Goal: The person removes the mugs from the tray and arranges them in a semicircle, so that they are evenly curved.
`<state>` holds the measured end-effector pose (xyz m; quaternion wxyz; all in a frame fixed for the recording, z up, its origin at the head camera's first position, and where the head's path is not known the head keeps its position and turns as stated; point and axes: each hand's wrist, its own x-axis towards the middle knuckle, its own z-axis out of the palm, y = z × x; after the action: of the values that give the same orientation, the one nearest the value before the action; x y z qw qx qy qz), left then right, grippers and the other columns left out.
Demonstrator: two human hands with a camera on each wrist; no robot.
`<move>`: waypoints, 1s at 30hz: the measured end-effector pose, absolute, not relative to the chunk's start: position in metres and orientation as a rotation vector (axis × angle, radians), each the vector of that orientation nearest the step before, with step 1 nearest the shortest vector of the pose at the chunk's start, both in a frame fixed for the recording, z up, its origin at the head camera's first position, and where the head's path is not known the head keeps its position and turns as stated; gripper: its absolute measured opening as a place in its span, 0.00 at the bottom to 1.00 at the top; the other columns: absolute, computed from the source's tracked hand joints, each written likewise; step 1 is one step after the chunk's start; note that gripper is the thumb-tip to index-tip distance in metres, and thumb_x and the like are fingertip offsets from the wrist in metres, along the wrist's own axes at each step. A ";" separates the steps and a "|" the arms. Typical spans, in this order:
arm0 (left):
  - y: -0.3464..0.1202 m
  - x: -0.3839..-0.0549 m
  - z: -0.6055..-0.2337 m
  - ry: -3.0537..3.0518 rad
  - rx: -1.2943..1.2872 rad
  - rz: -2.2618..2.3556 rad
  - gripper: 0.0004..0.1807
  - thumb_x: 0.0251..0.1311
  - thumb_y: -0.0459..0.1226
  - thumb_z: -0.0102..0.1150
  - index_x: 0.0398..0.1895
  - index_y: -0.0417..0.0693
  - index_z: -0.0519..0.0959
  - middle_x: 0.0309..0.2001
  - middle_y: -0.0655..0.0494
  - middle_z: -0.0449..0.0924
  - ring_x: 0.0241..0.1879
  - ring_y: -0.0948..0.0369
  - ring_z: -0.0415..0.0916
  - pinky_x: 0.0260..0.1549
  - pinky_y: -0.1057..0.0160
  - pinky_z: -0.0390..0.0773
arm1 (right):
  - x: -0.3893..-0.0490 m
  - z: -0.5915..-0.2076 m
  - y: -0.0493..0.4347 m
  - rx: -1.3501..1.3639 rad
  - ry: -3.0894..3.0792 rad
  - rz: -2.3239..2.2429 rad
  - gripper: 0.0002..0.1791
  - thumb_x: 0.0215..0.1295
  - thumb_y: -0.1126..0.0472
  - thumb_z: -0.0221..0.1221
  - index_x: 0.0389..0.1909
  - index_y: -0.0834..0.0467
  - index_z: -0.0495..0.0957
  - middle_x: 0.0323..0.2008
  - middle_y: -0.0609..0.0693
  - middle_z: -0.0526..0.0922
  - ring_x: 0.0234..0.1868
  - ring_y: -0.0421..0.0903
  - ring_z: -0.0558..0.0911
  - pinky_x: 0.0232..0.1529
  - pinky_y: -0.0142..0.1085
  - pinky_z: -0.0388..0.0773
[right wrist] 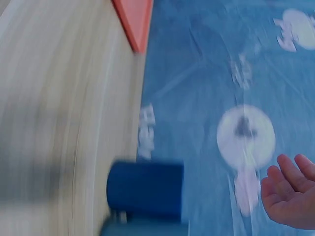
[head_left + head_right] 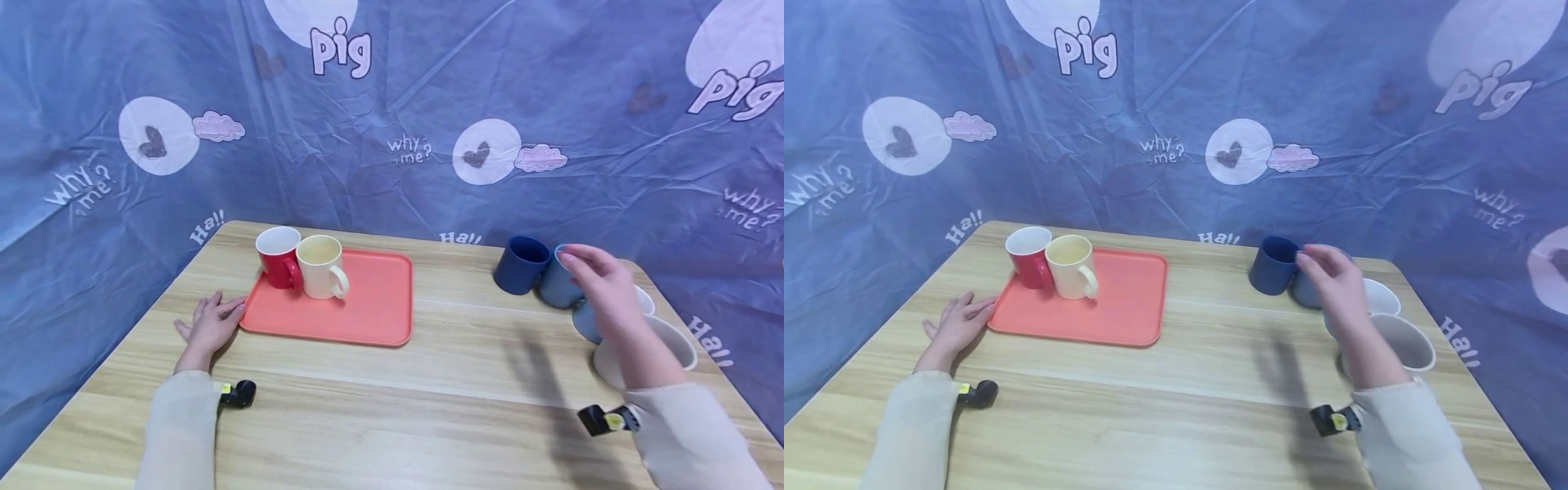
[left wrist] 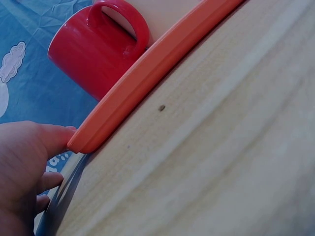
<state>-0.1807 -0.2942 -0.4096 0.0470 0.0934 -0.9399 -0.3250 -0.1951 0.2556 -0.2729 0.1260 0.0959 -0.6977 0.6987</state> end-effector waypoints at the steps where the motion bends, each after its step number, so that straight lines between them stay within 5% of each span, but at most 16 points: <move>1: -0.294 -0.181 -0.410 -2.865 0.285 -0.994 0.28 0.61 0.52 0.38 0.54 0.41 0.68 0.62 0.33 0.44 0.61 0.39 0.30 0.43 0.36 0.16 | -0.198 -0.273 0.246 0.286 -2.054 2.013 0.07 0.57 0.65 0.55 0.37 0.57 0.77 0.33 0.41 0.80 0.37 0.34 0.76 0.33 0.22 0.70; 9: -0.292 -0.185 -0.412 -2.866 0.286 -0.996 0.27 0.61 0.51 0.39 0.54 0.42 0.68 0.62 0.33 0.44 0.61 0.39 0.30 0.43 0.35 0.16 | -0.218 -0.275 0.173 0.203 -2.323 1.815 0.15 0.58 0.59 0.55 0.43 0.63 0.73 0.32 0.38 0.77 0.36 0.35 0.74 0.33 0.25 0.70; 22: -0.293 -0.183 -0.411 -2.889 0.286 -0.991 0.28 0.61 0.52 0.38 0.55 0.42 0.67 0.62 0.33 0.43 0.61 0.40 0.29 0.43 0.35 0.16 | -0.243 -0.301 0.091 0.301 -2.423 1.927 0.16 0.57 0.66 0.53 0.45 0.71 0.70 0.41 0.64 0.75 0.43 0.48 0.74 0.47 0.36 0.67; 30: -0.295 -0.183 -0.411 -2.881 0.300 -0.998 0.28 0.61 0.52 0.38 0.55 0.41 0.67 0.62 0.33 0.43 0.61 0.40 0.29 0.44 0.36 0.16 | -0.248 -0.315 0.056 0.325 -2.440 2.023 0.16 0.56 0.66 0.55 0.45 0.70 0.71 0.41 0.61 0.76 0.44 0.50 0.75 0.46 0.35 0.69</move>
<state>-0.1826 -0.2947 -0.4106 0.0388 0.0978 -0.9397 -0.3254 -0.2477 0.0556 -0.3153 -0.0224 0.1018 -0.7656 0.6348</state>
